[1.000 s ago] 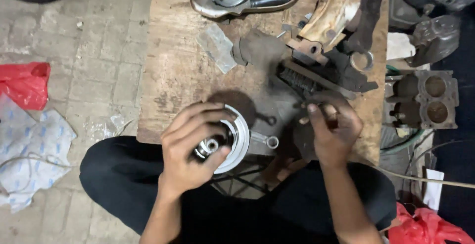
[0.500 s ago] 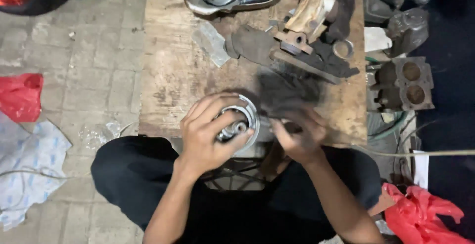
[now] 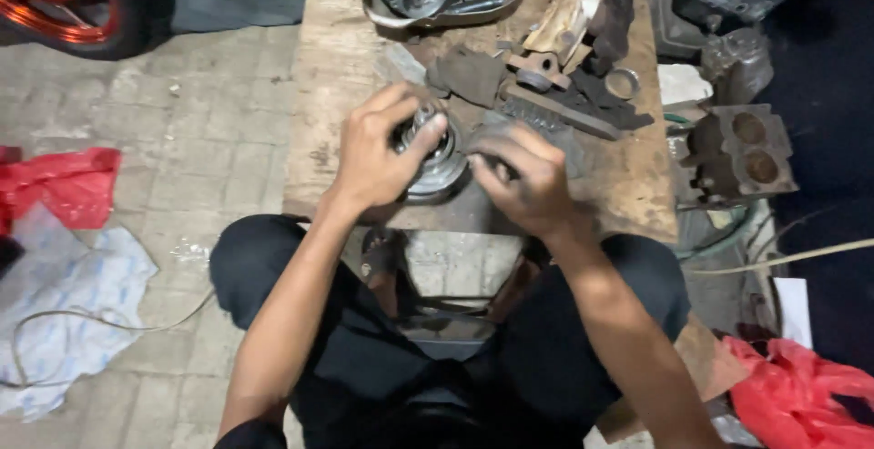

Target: Cleaning and polishing a metal engine component using a piece of sandpaper in a workshop environment.

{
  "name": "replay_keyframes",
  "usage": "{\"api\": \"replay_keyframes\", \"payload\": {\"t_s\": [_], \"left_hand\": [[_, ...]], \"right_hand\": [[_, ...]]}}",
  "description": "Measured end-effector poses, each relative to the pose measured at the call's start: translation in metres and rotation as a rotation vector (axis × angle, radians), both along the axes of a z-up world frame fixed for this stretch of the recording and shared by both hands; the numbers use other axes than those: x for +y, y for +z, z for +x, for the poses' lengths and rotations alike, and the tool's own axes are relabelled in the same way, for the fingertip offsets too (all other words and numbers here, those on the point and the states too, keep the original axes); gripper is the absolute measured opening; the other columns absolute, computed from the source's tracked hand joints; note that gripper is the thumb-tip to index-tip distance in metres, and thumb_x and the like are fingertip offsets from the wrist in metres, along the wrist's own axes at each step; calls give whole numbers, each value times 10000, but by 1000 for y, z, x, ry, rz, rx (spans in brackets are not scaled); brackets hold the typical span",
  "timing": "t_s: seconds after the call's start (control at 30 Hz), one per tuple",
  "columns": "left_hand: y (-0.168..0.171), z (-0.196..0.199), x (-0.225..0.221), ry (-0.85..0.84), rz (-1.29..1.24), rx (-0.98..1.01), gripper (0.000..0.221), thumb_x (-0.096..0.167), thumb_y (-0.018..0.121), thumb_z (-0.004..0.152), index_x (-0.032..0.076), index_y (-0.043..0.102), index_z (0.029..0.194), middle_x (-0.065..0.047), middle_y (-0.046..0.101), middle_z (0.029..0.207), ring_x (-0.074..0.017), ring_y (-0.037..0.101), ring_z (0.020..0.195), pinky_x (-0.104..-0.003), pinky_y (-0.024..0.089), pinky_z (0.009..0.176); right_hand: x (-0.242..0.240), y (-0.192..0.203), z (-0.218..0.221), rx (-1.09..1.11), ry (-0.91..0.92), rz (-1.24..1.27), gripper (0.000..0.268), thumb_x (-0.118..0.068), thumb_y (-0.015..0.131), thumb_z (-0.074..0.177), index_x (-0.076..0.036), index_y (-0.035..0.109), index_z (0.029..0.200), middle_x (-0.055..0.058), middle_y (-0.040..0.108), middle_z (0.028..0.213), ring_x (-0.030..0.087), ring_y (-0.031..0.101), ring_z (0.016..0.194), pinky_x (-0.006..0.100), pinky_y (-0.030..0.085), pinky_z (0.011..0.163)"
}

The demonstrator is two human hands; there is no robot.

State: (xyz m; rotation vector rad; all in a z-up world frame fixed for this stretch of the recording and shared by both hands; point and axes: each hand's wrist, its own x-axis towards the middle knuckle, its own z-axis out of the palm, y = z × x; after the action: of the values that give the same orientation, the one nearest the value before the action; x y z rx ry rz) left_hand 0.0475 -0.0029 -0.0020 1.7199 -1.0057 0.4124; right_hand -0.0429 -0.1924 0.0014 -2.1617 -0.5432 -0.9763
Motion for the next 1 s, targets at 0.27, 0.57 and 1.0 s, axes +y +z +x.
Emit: {"api": "replay_keyframes", "payload": {"t_s": [0.27, 0.57, 1.0], "left_hand": [[-17, 15, 22, -15, -71, -7, 346, 328, 558, 1068, 54, 680, 894, -116, 719, 1008, -348, 711, 907, -446, 552, 837], [-20, 15, 25, 7, -139, 46, 331, 330, 557, 1067, 78, 677, 891, -95, 720, 1014, -341, 711, 925, -423, 540, 865], [-20, 17, 23, 41, -126, 114, 326, 356, 560, 1061, 101, 701, 915, -75, 719, 1017, -325, 712, 927, -431, 541, 876]], "right_hand": [[-1, 0, 21, -145, 275, -201, 44, 28, 710, 931, 35, 745, 956, 217, 715, 908, 425, 696, 818, 490, 584, 732], [-1, 0, 37, -122, 383, -345, 101, -49, 684, 952, 11, 741, 1012, 211, 688, 913, 424, 675, 818, 505, 577, 720], [13, -35, 35, -163, 329, -353, 157, -139, 639, 983, -54, 758, 926, 109, 653, 790, 348, 617, 750, 438, 554, 682]]}}
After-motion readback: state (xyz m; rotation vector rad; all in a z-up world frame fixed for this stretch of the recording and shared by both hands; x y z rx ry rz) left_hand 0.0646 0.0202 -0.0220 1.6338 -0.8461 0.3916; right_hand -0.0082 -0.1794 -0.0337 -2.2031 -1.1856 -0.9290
